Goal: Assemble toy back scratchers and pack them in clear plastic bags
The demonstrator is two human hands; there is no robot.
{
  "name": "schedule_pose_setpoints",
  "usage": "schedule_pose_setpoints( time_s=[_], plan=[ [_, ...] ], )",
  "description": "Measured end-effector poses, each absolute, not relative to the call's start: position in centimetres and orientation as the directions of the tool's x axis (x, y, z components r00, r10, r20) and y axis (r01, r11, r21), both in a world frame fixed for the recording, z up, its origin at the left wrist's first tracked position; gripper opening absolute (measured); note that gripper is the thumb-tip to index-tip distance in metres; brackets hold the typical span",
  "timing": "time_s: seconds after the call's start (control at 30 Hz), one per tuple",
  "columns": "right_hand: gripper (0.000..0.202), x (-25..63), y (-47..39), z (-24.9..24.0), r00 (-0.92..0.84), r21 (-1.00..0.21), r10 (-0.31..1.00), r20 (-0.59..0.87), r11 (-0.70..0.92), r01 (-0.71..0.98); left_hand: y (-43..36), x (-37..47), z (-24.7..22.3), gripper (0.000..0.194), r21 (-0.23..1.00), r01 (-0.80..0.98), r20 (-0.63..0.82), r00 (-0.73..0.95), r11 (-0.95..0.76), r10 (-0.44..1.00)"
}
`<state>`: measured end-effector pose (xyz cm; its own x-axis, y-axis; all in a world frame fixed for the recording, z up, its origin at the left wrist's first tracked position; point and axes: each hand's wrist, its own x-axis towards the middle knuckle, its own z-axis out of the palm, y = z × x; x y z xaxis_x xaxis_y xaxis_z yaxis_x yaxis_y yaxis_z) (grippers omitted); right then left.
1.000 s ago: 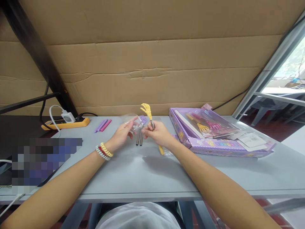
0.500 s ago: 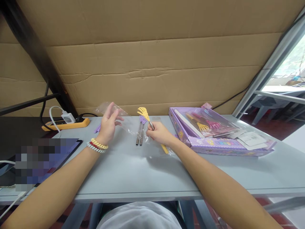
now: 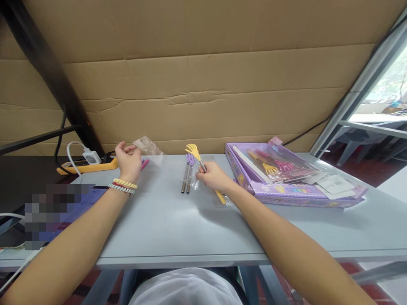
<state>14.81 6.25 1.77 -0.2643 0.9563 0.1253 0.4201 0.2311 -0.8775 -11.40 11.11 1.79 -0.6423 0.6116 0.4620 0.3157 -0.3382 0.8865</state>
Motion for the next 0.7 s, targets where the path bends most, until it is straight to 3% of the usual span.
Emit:
schedule_pose_setpoints(
  time_s=[0.1,0.17,0.23,0.3,0.37,0.47,0.57,0.7],
  plan=[
    [0.028,15.0,6.8,1.2,-0.289,-0.867,0.948,0.137,0.256,0.428,10.3,-11.1,2.0,0.042,0.726,0.596,0.675,-0.518,-0.345,0.525],
    [0.028,15.1,7.0,1.0,-0.307,-0.866,0.943,0.127,0.257,0.430,9.4,-10.4,2.0,0.031,0.506,0.756,0.816,-0.264,-0.415,0.515],
    [0.028,15.1,7.1,0.9,-0.318,-0.865,0.941,0.115,0.252,0.433,8.4,-9.3,1.8,0.025,0.295,0.789,0.833,0.064,-0.539,0.549],
    [0.028,15.1,7.1,0.9,-0.325,-0.868,0.938,0.119,0.257,0.425,7.5,-8.1,1.5,0.026,0.188,0.731,0.735,0.338,-0.656,0.588],
    [0.028,15.0,6.8,1.0,-0.333,-0.878,0.934,0.133,0.266,0.397,6.6,-6.8,1.1,0.032,0.156,0.664,0.588,0.532,-0.731,0.609],
    [0.028,14.7,6.5,1.2,-0.342,-0.891,0.926,0.161,0.286,0.354,5.7,-5.4,0.7,0.049,0.143,0.611,0.441,0.665,-0.779,0.602],
    [0.028,14.6,6.4,1.2,-0.342,-0.894,0.920,0.192,0.308,0.327,5.3,-4.8,0.6,0.067,0.137,0.589,0.408,0.699,-0.797,0.587],
    [0.026,14.4,6.5,1.1,-0.334,-0.902,0.922,0.197,0.303,0.306,5.5,-5.1,0.7,0.068,0.159,0.622,0.434,0.654,-0.767,0.620]
  ],
)
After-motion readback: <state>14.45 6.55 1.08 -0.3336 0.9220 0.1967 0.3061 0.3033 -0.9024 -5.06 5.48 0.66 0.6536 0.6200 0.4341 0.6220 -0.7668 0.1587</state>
